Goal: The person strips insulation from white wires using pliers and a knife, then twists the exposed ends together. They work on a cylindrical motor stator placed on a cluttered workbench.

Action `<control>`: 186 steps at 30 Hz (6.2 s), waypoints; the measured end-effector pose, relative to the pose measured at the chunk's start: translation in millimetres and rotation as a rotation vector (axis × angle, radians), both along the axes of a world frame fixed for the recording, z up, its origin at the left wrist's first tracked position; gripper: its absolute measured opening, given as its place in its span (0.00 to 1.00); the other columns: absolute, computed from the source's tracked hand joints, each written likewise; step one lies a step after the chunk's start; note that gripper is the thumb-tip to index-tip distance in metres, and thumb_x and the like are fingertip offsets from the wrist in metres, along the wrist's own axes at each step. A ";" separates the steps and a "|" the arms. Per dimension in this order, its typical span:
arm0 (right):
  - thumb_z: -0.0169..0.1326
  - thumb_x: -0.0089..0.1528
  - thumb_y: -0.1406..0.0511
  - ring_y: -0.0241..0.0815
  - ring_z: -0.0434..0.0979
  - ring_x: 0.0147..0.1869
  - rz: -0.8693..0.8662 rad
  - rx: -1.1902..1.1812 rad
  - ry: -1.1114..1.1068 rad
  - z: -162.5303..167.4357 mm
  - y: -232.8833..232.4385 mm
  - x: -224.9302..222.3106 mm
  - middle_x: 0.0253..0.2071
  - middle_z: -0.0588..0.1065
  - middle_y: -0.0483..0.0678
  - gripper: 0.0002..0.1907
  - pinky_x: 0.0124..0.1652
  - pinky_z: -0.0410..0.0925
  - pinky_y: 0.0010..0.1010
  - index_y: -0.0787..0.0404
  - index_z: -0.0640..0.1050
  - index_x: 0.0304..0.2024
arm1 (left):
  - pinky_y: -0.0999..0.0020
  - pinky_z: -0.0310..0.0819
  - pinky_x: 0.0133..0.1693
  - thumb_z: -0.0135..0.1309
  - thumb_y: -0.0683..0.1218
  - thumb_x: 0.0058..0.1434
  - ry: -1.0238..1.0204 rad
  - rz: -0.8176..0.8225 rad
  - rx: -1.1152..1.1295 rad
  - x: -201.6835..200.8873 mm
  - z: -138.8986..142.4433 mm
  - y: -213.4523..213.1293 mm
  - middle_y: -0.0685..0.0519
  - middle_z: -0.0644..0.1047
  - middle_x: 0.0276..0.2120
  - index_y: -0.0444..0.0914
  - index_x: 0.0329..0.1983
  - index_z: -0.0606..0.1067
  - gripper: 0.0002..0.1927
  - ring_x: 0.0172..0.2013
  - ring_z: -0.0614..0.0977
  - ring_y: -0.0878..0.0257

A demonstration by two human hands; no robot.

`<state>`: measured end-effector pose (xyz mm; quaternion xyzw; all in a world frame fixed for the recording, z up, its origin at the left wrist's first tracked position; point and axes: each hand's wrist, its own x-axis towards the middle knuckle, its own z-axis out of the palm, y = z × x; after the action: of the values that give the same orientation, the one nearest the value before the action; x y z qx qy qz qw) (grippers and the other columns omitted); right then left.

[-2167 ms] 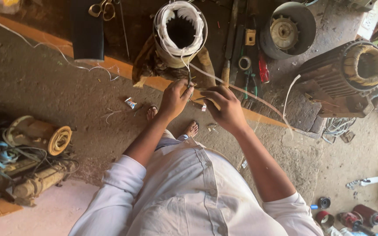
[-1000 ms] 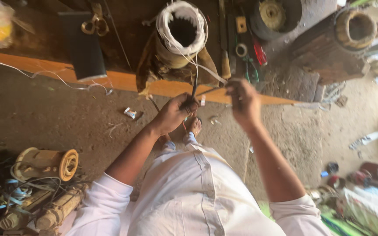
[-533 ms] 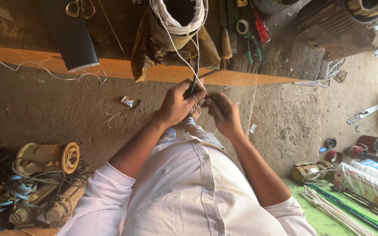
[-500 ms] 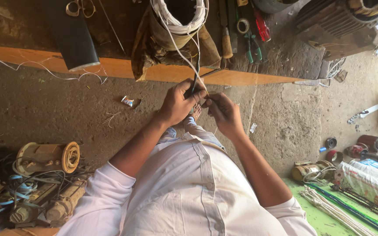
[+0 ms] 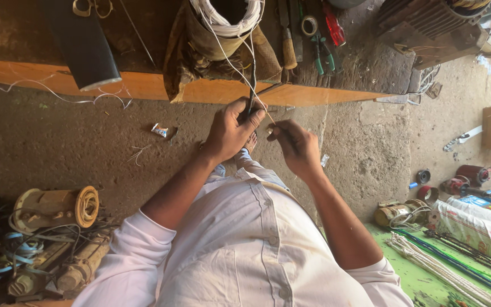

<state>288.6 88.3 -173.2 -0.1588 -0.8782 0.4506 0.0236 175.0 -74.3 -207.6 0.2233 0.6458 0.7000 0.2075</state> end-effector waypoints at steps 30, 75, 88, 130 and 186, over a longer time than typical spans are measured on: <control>0.56 0.67 0.57 0.41 0.81 0.34 0.473 0.287 -0.401 33.1 3.0 -69.7 0.34 0.82 0.44 0.11 0.37 0.74 0.35 0.54 0.85 0.39 | 0.67 0.76 0.37 0.56 0.50 0.68 -0.059 -0.121 -0.072 -10.4 15.4 -44.9 0.54 0.79 0.29 0.36 0.40 0.76 0.11 0.32 0.79 0.67; 0.53 0.71 0.54 0.31 0.67 0.30 0.181 -0.536 -0.532 11.9 89.7 -17.7 0.28 0.71 0.37 0.17 0.30 0.60 0.26 0.61 0.81 0.44 | 0.61 0.76 0.46 0.57 0.47 0.67 0.185 -0.063 -0.189 10.9 42.0 48.4 0.46 0.81 0.39 0.35 0.44 0.77 0.09 0.43 0.84 0.52; 0.53 0.70 0.54 0.35 0.80 0.37 0.057 0.167 -0.179 38.8 117.8 -33.1 0.36 0.81 0.48 0.17 0.40 0.72 0.30 0.59 0.84 0.48 | 0.60 0.75 0.43 0.59 0.47 0.66 0.260 -0.101 -0.240 7.6 51.2 64.0 0.47 0.80 0.36 0.34 0.39 0.78 0.10 0.41 0.83 0.51; 0.51 0.70 0.61 0.31 0.77 0.38 0.294 -0.180 -0.297 52.0 143.3 -9.0 0.33 0.79 0.42 0.12 0.42 0.71 0.28 0.59 0.80 0.48 | 0.60 0.77 0.45 0.57 0.45 0.69 0.379 -0.032 -0.103 21.6 83.4 99.0 0.46 0.80 0.40 0.34 0.43 0.76 0.08 0.43 0.84 0.51; 0.52 0.69 0.65 0.37 0.79 0.40 0.314 0.097 0.117 59.0 138.2 23.8 0.36 0.79 0.50 0.10 0.40 0.73 0.35 0.59 0.81 0.50 | 0.59 0.75 0.41 0.57 0.45 0.68 0.370 0.080 -0.155 26.7 81.1 111.9 0.46 0.79 0.36 0.34 0.40 0.78 0.08 0.39 0.82 0.51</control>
<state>312.5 226.5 -114.1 0.0083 -0.9101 0.4142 0.0118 201.7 37.6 -126.5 0.3056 0.7332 0.6030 0.0736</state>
